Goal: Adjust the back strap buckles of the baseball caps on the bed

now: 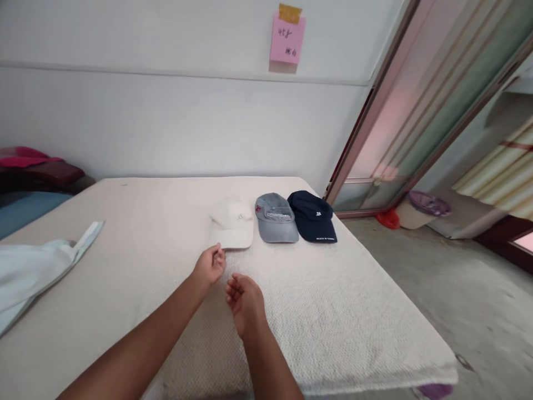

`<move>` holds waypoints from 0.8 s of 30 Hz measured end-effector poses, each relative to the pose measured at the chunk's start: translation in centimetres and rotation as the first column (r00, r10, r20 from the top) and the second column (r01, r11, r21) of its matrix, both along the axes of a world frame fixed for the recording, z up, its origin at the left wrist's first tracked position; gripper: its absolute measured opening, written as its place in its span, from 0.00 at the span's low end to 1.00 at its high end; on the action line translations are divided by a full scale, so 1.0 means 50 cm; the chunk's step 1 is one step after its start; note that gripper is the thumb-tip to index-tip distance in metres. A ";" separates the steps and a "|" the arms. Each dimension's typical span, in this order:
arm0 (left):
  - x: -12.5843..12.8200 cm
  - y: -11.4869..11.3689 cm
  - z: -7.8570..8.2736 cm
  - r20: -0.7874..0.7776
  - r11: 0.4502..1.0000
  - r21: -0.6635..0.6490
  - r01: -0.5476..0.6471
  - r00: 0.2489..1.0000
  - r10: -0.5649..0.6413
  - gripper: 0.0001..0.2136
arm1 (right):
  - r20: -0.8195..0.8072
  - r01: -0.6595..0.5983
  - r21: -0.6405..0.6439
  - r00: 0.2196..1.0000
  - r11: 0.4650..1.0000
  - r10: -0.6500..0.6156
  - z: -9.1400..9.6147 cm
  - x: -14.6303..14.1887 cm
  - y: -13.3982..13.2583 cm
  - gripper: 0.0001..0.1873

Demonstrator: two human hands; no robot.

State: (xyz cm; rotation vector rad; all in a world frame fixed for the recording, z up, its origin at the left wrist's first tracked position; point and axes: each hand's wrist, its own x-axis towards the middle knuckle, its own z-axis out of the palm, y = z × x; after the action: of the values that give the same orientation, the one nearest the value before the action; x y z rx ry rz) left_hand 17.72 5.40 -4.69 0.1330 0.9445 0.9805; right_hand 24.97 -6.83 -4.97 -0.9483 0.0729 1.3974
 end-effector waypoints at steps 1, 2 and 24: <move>-0.027 -0.028 0.001 -0.008 1.000 -0.001 0.014 1.000 -0.014 0.07 | 0.004 0.007 -0.024 1.000 1.000 -0.007 -0.002 0.000 0.003 0.03; -0.056 -0.059 0.001 -0.018 1.000 0.000 0.028 0.999 -0.028 0.02 | 0.007 0.013 -0.035 1.000 0.999 -0.013 -0.003 0.000 0.007 0.04; -0.400 -0.116 0.059 -0.001 0.975 0.216 0.045 0.999 -0.046 0.12 | 0.130 -0.647 0.312 0.755 0.696 0.643 0.014 -0.048 -0.010 0.12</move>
State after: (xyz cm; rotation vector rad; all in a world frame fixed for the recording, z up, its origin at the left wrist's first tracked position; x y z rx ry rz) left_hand -2.28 -0.39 -1.72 0.3342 0.8263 1.0386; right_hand 22.57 -7.34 -4.27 -0.7055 -0.5571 1.9755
